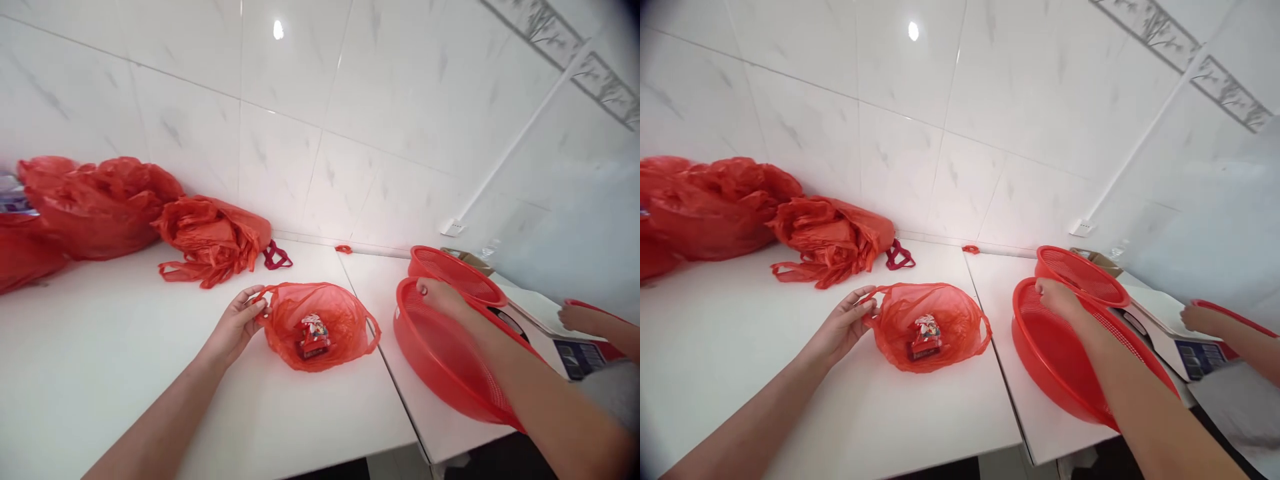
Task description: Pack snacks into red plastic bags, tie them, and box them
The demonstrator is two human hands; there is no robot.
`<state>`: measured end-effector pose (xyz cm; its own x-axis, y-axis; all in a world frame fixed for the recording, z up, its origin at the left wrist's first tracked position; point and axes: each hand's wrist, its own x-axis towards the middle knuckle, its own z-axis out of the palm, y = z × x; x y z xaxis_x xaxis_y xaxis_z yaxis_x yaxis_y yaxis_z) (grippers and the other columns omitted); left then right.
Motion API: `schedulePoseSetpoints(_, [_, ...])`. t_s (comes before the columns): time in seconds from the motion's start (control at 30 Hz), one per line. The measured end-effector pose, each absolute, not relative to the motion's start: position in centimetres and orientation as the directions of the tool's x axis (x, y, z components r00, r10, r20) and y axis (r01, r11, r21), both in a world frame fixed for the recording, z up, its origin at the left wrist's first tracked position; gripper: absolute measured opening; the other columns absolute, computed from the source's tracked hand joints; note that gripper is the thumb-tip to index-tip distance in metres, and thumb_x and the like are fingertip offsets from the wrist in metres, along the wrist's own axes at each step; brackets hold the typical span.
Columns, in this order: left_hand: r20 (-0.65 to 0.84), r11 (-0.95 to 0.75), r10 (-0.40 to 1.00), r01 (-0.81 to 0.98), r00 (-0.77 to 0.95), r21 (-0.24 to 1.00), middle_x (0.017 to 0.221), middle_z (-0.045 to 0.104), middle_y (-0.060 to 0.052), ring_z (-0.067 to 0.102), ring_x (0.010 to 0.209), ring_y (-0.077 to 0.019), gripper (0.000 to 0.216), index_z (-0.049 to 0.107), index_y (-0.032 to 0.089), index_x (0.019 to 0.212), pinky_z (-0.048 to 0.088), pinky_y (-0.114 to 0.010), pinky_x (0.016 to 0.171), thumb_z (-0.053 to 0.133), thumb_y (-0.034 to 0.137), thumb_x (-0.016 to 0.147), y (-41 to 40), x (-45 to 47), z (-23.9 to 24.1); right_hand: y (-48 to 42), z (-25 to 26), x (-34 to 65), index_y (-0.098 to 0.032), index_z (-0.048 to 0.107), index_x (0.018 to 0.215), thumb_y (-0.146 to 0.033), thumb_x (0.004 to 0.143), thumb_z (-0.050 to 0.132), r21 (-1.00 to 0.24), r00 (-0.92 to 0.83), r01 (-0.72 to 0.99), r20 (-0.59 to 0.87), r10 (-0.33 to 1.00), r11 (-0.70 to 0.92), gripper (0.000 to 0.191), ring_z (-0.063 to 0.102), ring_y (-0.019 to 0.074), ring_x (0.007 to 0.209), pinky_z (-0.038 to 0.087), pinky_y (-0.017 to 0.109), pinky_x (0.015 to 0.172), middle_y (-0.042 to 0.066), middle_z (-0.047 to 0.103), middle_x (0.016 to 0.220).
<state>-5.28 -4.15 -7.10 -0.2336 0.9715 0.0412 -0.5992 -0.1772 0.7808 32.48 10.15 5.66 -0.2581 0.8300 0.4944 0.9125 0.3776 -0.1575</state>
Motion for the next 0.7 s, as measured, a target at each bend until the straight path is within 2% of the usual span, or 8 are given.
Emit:
schedulePoseSetpoints(0.13, [0.042,-0.166,0.976,-0.614,-0.212,0.771,0.077,0.061,0.001,0.059,0.069,-0.0095,0.039,0.057,0.022,0.107,0.05,-0.021,0.063,0.072,0.018,0.071,-4.3,-5.1,-6.9,9.8,7.9,30.3,-0.022,0.05,0.074,-0.006,0.066,0.043,-0.086,-0.362,0.886,0.488,0.794,0.456,0.02,0.047,0.0146,0.066,0.03,0.029,0.058,0.003,0.058,0.08])
schedulePoseSetpoints(0.23, [0.044,-0.154,0.981,-0.621,-0.188,0.768,0.078,0.06,0.002,0.059,0.07,-0.0089,0.039,0.057,0.024,0.106,0.049,-0.02,0.064,0.072,0.02,0.071,-4.3,-4.9,-6.8,6.0,7.8,26.1,-0.023,0.054,0.082,-0.005,0.066,0.044,-0.007,-0.517,0.745,0.625,0.584,0.667,0.027,0.052,0.0178,0.081,0.038,0.029,0.065,0.003,0.058,0.087])
schedulePoseSetpoints(0.33, [0.042,-0.154,0.98,-0.61,-0.195,0.777,0.078,0.061,0.003,0.059,0.071,-0.0086,0.04,0.057,0.025,0.106,0.048,-0.019,0.065,0.073,0.02,0.07,-4.4,-5.0,-6.7,2.5,5.1,21.1,-0.023,0.057,0.085,0.0,0.064,0.042,0.046,-0.724,0.519,0.554,0.411,0.853,0.035,0.052,0.017,0.081,0.042,0.027,0.066,0.003,0.058,0.087])
schedulePoseSetpoints(0.4, [0.044,-0.157,0.979,-0.598,-0.198,0.786,0.079,0.06,0.003,0.059,0.071,-0.0086,0.041,0.057,0.025,0.107,0.048,-0.02,0.065,0.073,0.02,0.07,-4.5,-5.1,-6.6,1.8,2.5,18.2,-0.022,0.059,0.086,0.002,0.065,0.041,0.04,-0.816,0.424,0.45,0.362,0.905,0.037,0.052,0.0172,0.083,0.044,0.029,0.07,0.004,0.058,0.089])
schedulePoseSetpoints(0.47, [0.054,-0.166,0.978,-0.589,-0.203,0.791,0.079,0.06,0.003,0.058,0.071,-0.0085,0.04,0.056,0.025,0.108,0.048,-0.02,0.065,0.072,0.019,0.071,-4.5,-5.2,-6.5,2.2,0.0,16.3,-0.022,0.061,0.085,0.001,0.067,0.043,-0.006,-0.836,0.421,0.386,0.391,0.907,0.035,0.051,0.0175,0.081,0.045,0.029,0.068,0.003,0.057,0.086])
schedulePoseSetpoints(0.57, [0.07,-0.198,0.969,-0.572,-0.237,0.796,0.079,0.059,0.003,0.058,0.071,-0.0087,0.039,0.056,0.025,0.108,0.048,-0.021,0.066,0.071,0.019,0.072,-4.6,-5.6,-6.5,3.6,-2.5,15.5,-0.026,0.064,0.091,-0.007,0.074,0.05,-0.183,-0.803,0.427,0.372,0.465,0.885,0.029,0.053,0.0165,0.087,0.046,0.028,0.07,0.002,0.056,0.095])
schedulePoseSetpoints(0.63, [0.083,-0.223,0.96,-0.554,-0.266,0.802,0.079,0.058,0.002,0.058,0.072,-0.0092,0.038,0.056,0.025,0.108,0.048,-0.021,0.067,0.07,0.019,0.073,-4.6,-5.8,-6.5,4.4,-3.3,16.0,-0.027,0.065,0.094,-0.013,0.08,0.051,-0.255,-0.727,0.448,0.453,0.515,0.857,0.024,0.053,0.0172,0.094,0.047,0.03,0.076,0.003,0.055,0.102])
schedulePoseSetpoints(0.7, [0.096,-0.242,0.953,-0.532,-0.288,0.812,0.079,0.058,0.002,0.058,0.073,-0.0095,0.038,0.056,0.024,0.109,0.048,-0.021,0.068,0.069,0.02,0.074,-4.5,-6.1,-6.4,4.9,-3.7,17.0,-0.024,0.065,0.096,-0.016,0.083,0.047,-0.238,-0.598,0.535,0.57,0.563,0.81,0.024,0.052,0.02,0.098,0.046,0.035,0.083,0.006,0.055,0.104])
